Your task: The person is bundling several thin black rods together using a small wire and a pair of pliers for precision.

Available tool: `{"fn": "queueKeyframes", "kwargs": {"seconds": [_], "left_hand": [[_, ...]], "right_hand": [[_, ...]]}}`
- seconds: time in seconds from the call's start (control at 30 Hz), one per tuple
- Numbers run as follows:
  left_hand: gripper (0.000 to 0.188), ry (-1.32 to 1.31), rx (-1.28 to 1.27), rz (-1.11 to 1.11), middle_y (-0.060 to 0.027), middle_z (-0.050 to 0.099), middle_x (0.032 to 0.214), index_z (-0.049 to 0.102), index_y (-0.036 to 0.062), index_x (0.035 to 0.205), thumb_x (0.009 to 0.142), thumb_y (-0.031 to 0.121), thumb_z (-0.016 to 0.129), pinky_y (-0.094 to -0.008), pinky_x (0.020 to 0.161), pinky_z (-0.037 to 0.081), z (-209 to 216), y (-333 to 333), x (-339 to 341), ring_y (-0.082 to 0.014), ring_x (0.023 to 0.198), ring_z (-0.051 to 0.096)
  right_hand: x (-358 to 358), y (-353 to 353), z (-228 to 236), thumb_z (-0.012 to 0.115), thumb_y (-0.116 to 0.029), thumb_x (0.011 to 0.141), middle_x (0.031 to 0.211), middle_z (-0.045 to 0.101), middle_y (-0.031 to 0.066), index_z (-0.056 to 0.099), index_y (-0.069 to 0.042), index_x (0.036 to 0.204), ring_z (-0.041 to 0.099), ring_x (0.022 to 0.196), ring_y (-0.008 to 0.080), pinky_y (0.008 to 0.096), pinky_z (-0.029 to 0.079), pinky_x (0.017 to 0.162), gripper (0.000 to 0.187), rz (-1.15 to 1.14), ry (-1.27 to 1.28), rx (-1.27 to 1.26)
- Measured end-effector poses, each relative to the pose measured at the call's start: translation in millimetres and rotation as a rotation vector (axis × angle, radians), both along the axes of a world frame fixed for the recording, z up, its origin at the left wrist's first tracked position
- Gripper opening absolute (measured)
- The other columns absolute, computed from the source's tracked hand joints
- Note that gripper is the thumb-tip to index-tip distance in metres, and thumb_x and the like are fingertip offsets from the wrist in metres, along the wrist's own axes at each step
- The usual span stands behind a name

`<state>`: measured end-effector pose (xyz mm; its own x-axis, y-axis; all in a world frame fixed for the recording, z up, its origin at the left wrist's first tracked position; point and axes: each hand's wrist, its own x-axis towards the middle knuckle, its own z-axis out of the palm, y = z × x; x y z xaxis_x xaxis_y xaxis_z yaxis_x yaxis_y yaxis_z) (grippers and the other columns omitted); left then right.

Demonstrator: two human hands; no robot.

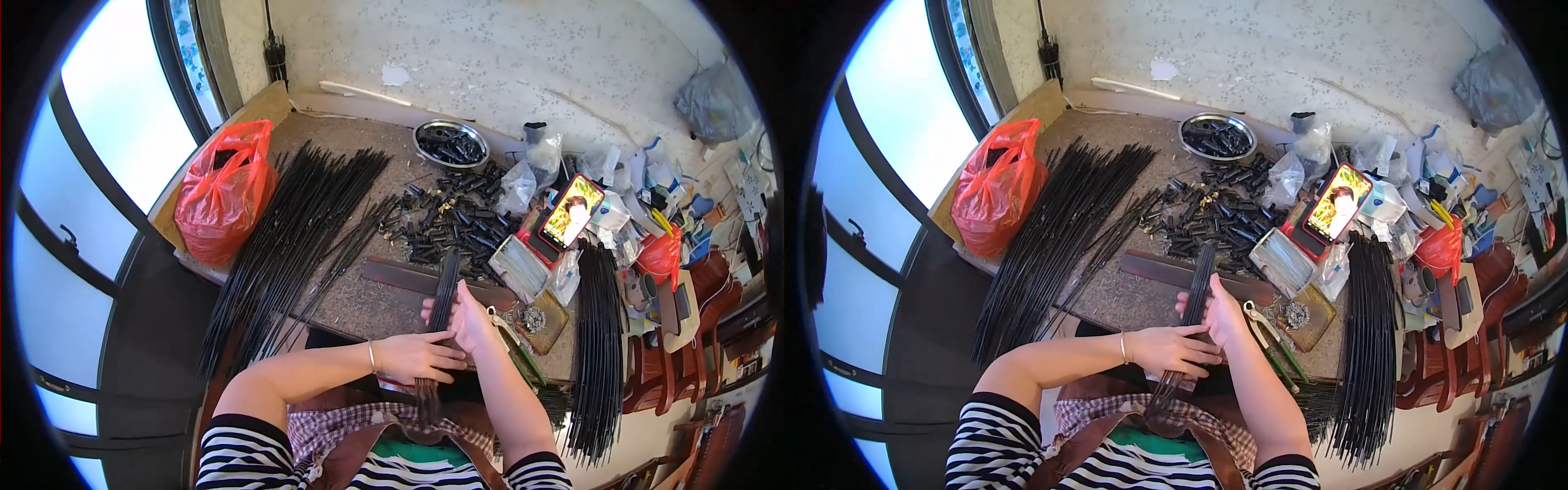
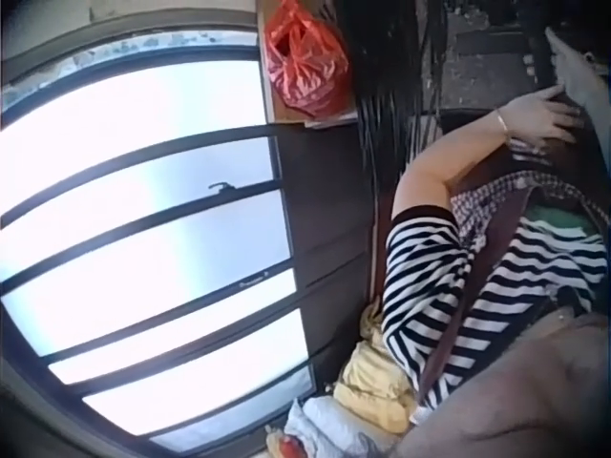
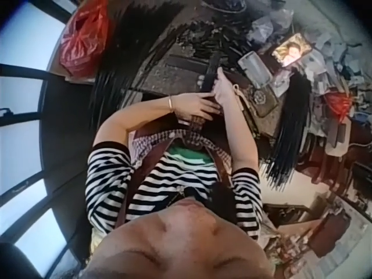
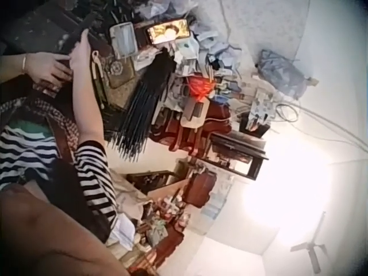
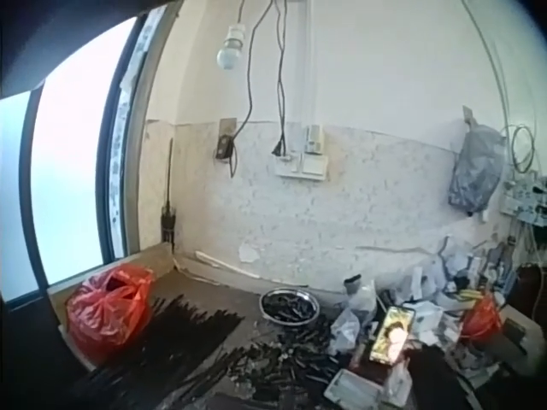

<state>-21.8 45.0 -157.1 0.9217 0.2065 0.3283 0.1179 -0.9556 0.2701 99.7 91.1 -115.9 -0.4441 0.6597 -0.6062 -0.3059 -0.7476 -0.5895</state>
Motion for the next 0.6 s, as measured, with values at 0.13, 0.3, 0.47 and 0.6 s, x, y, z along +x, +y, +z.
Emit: {"fn": "queueKeyframes", "kwargs": {"seconds": [0.13,0.3,0.47,0.6], "left_hand": [[0.040,0.066,0.022,0.025,-0.0058,0.034,0.115,0.044,0.0137,0.102,0.063,0.019,0.048,-0.0445,0.089,0.016,5,3,1,-0.0174,0.107,0.030],[0.044,-0.118,-0.144,0.074,-0.0068,0.041,0.107,0.041,0.0084,0.105,0.064,0.020,0.050,-0.0376,0.089,0.020,0,4,1,-0.0178,0.101,0.037],[0.034,-0.182,-0.371,0.172,-0.0123,0.048,0.094,0.044,0.0036,0.097,0.067,0.016,0.052,-0.0351,0.080,0.032,-7,7,-1,-0.0262,0.087,0.045],[0.035,-0.283,-0.383,0.174,-0.0120,0.049,0.091,0.045,0.0030,0.097,0.067,0.020,0.052,-0.0323,0.078,0.034,6,6,-3,-0.0290,0.084,0.045]], "right_hand": [[-1,-5,1,0.032,-0.034,0.080,0.119,0.026,0.0139,0.018,-0.005,0.118,0.024,0.109,0.0256,0.0365,0.022,0.088,0.050,-0.308,-0.065,0.736],[38,-42,11,0.033,-0.027,0.080,0.113,0.035,0.0117,0.029,0.000,0.113,0.034,0.104,0.0200,0.0328,0.028,0.085,0.042,0.178,0.455,0.503],[30,-79,37,0.054,-0.006,0.066,0.078,0.056,0.0100,0.053,0.000,0.087,0.055,0.069,0.0166,0.0224,0.041,0.062,0.022,0.254,-0.539,0.945],[31,-68,44,0.055,-0.009,0.066,0.073,0.057,0.0087,0.054,-0.001,0.086,0.055,0.063,0.0140,0.0225,0.042,0.058,0.021,0.200,-0.550,1.234]]}}
